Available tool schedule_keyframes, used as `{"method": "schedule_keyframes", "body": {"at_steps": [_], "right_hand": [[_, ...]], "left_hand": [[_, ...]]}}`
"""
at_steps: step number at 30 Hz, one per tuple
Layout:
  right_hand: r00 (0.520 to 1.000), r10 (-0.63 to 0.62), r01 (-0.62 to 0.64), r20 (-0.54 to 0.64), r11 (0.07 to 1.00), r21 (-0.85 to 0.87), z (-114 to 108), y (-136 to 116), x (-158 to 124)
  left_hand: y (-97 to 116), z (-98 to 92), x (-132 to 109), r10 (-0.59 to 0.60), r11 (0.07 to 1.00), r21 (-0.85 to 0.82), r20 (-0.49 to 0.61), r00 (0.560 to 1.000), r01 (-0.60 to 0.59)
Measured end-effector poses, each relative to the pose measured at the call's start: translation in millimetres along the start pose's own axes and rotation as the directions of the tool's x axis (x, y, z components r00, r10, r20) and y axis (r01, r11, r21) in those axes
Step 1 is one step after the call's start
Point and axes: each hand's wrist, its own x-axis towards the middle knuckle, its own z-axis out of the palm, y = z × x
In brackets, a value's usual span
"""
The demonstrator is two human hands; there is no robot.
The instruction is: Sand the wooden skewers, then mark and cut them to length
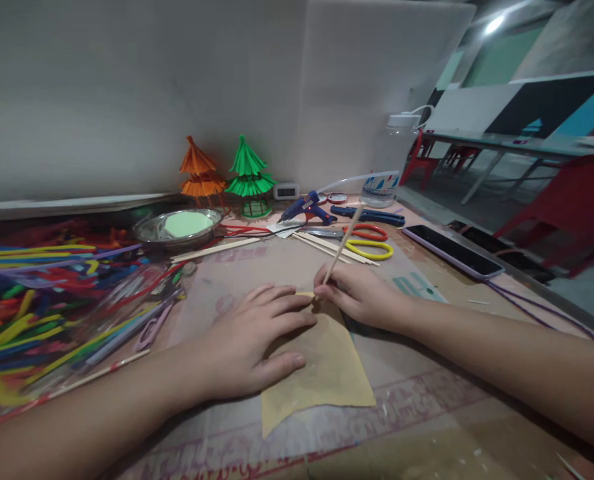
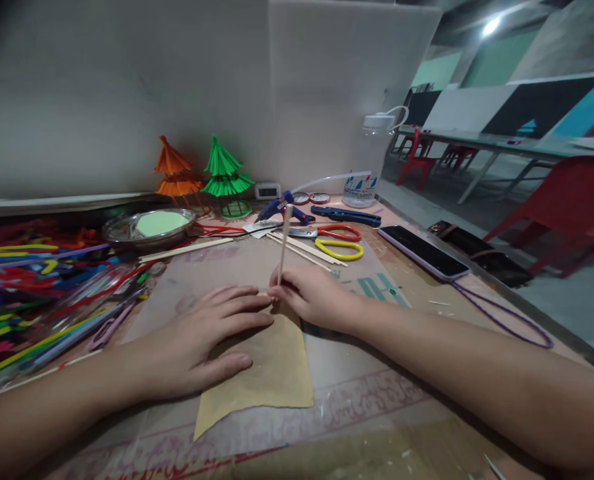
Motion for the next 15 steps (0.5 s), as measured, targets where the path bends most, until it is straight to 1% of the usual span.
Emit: {"method": "schedule_keyframes", "body": {"at_steps": [3, 5, 8, 11, 13, 15], "right_hand": [[0.999, -0.025, 0.025, 0.027, 1.000, 0.005, 2.5, -0.7, 0.1], [1.000, -0.010, 0.010, 0.017, 1.000, -0.005, 2.5, -0.1, 0.1], [1.000, 0.010, -0.011, -0.017, 0.997, -0.074, 0.9, -0.3, -1.1], [1.000, 0.022, -0.022, -0.005, 0.998, -0.053, -0.8, -1.1, -2.1], [1.000, 0.012, -0.013, -0.004, 0.999, -0.030, -1.4, -1.0, -1.6], [0.999, -0.012, 0.009, -0.039, 0.998, -0.066, -1.5, -0.2, -0.8]], "left_hand": [[-0.7, -1.0, 1.7, 0.017, 1.000, 0.004, 0.013, 1.000, -0.017], [-0.5, -1.0, 2.0, 0.008, 1.000, -0.002, 0.014, 1.000, -0.008], [0.1, -0.7, 1.6, -0.017, 1.000, -0.012, 0.014, 1.000, 0.017], [0.2, -0.7, 1.3, -0.011, 1.000, -0.019, 0.007, 1.000, 0.011], [0.0, -0.5, 1.1, -0.007, 1.000, -0.019, 0.000, 1.000, 0.007], [-0.2, -0.1, 1.0, -0.021, 1.000, -0.014, -0.003, 1.000, 0.021]]}}
